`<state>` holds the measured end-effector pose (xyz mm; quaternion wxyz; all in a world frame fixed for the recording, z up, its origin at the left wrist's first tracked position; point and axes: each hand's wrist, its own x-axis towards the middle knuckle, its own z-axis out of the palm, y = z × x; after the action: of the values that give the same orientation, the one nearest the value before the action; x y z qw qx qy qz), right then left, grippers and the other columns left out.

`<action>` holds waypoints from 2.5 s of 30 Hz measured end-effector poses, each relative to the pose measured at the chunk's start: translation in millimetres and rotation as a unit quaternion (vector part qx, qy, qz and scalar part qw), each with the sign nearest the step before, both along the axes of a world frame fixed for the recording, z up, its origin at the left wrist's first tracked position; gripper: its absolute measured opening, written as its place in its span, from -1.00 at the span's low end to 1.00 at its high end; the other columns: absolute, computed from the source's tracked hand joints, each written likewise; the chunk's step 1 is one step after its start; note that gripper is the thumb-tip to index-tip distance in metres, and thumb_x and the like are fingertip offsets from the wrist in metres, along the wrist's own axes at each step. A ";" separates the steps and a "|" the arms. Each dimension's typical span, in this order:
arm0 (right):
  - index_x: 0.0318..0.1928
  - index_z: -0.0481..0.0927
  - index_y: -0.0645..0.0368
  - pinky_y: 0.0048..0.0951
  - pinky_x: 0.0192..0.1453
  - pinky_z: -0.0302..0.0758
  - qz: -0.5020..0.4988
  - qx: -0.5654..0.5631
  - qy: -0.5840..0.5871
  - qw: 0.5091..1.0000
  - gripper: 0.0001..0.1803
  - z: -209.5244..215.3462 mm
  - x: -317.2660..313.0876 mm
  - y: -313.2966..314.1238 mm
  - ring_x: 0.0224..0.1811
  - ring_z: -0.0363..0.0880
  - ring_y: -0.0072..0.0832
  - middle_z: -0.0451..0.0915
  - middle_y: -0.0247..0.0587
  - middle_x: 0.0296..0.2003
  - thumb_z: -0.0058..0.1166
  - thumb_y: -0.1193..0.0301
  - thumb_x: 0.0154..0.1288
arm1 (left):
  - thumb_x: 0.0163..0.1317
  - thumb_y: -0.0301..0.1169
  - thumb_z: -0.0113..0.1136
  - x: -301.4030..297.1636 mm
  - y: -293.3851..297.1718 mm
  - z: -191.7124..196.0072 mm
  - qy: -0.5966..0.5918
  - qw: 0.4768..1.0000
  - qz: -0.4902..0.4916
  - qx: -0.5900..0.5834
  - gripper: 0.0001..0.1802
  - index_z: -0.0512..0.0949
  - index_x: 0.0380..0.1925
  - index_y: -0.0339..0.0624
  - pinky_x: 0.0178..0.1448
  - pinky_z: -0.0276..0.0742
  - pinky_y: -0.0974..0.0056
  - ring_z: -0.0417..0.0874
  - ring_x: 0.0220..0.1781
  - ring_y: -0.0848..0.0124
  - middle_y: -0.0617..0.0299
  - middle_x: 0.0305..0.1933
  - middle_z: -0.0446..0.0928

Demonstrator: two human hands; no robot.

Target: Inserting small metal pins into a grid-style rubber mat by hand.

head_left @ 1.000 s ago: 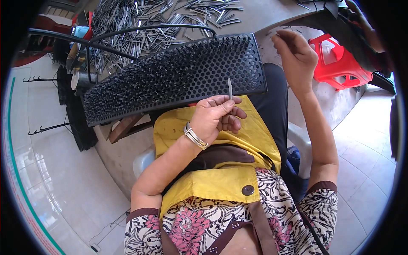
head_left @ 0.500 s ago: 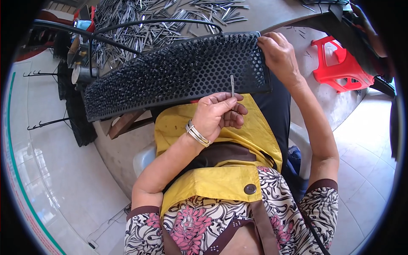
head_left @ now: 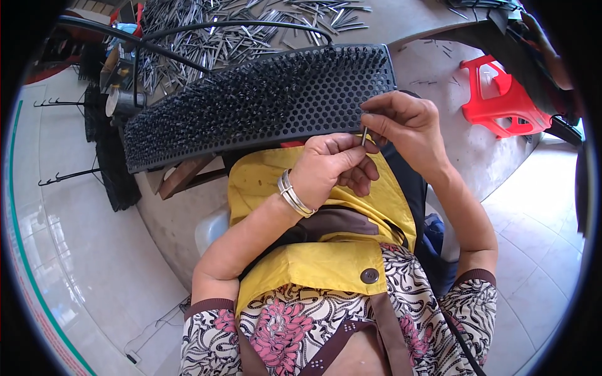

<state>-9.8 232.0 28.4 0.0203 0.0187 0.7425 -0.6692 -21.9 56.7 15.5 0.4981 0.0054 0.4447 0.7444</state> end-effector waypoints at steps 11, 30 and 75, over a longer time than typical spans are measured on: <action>-0.26 0.55 0.32 -0.73 -0.38 0.41 -0.180 0.148 0.264 0.936 -0.86 -11.7 -53.5 3.3 -0.46 0.48 -0.75 0.58 -0.35 -0.49 0.08 0.60 0.12 | 0.22 -0.43 -0.02 0.6 -1.0 -4.3 -0.036 0.994 0.093 -0.048 -0.75 0.43 -0.14 -0.33 -0.34 0.57 0.34 0.61 -0.44 0.35 0.03 -0.34 0.55; -0.28 0.46 0.31 -0.29 -0.23 0.40 0.059 0.476 0.348 0.805 -0.72 -33.5 -82.3 -18.1 -0.26 0.37 -0.17 0.41 -0.07 -0.29 0.00 0.60 -0.12 | 0.20 -0.47 -0.03 -8.2 -15.3 -0.8 -0.023 0.993 0.091 -0.071 -0.74 0.42 -0.12 -0.38 -0.31 0.55 0.32 0.60 -0.42 0.34 0.02 -0.34 0.54; -0.33 0.47 0.40 -0.30 -0.41 0.42 -0.030 0.046 0.015 0.998 -0.79 -33.8 9.7 113.3 -0.47 0.47 -0.14 0.48 0.04 -0.47 0.07 0.76 -0.07 | -0.30 -0.34 0.14 -470.4 155.5 -72.7 0.637 0.280 -0.205 -0.688 -0.34 0.33 -0.04 -0.24 0.18 0.30 0.10 0.31 0.14 0.02 -0.11 0.03 0.36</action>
<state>-0.1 345.2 -5.4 -0.0121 0.0315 0.7716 -0.6353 -492.3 212.1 -57.2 0.0127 0.2238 0.9531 -0.2032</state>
